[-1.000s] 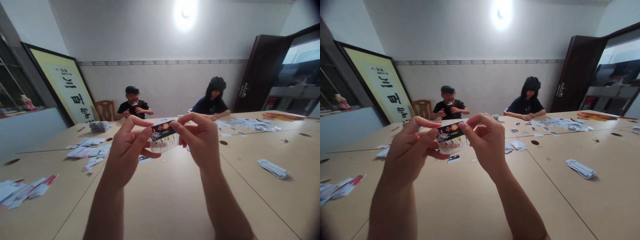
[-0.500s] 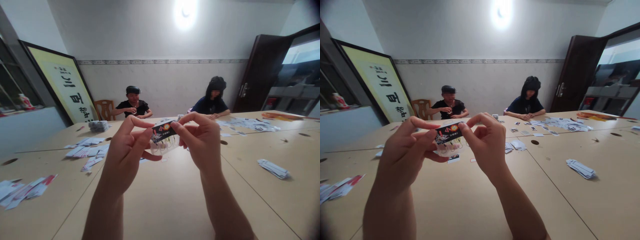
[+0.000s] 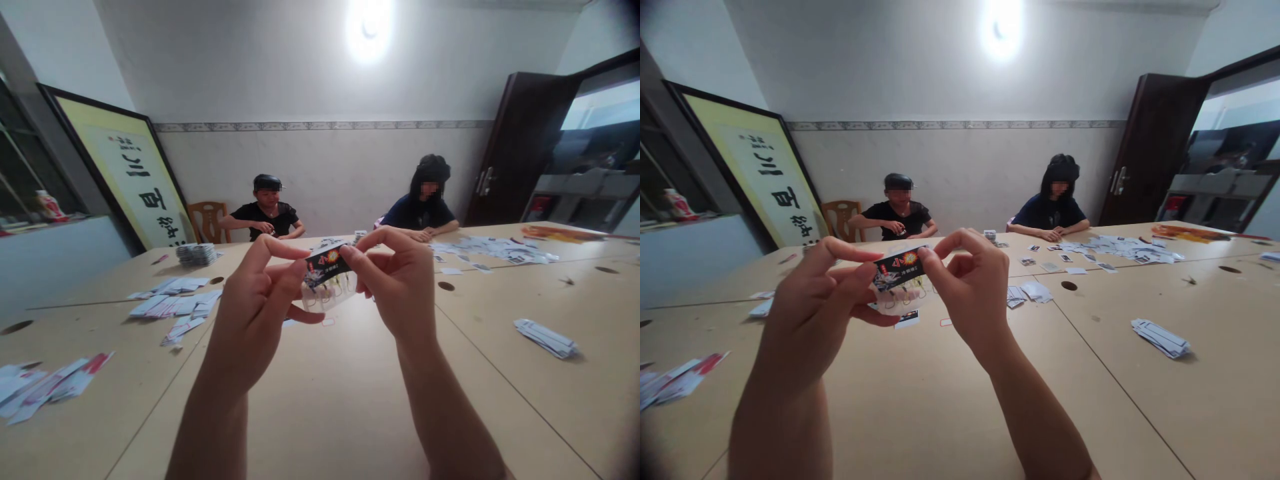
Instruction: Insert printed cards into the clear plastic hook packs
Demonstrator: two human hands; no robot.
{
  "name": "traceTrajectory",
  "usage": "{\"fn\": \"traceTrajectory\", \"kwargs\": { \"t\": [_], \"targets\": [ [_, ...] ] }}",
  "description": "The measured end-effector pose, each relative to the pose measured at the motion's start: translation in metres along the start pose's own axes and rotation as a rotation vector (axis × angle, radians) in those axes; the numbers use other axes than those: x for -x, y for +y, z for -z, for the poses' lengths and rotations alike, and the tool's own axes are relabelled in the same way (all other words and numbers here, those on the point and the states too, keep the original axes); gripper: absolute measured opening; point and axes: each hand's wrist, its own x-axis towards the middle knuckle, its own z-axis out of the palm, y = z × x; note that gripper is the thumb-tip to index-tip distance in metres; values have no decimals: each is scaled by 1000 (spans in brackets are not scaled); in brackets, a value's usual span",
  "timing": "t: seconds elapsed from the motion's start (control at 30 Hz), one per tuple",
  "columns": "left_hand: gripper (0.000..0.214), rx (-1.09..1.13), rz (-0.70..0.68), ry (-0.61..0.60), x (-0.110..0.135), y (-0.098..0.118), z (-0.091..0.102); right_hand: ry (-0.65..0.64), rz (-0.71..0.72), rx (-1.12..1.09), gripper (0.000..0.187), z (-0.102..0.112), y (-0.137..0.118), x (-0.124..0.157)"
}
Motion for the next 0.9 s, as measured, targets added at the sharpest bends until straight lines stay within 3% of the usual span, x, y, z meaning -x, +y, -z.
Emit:
{"fn": "traceTrajectory", "kwargs": {
  "t": [0.9],
  "targets": [
    [23,49,28,-53,-15,-19,15,-54,-12,-8,21,0,7,-2]
  ]
}}
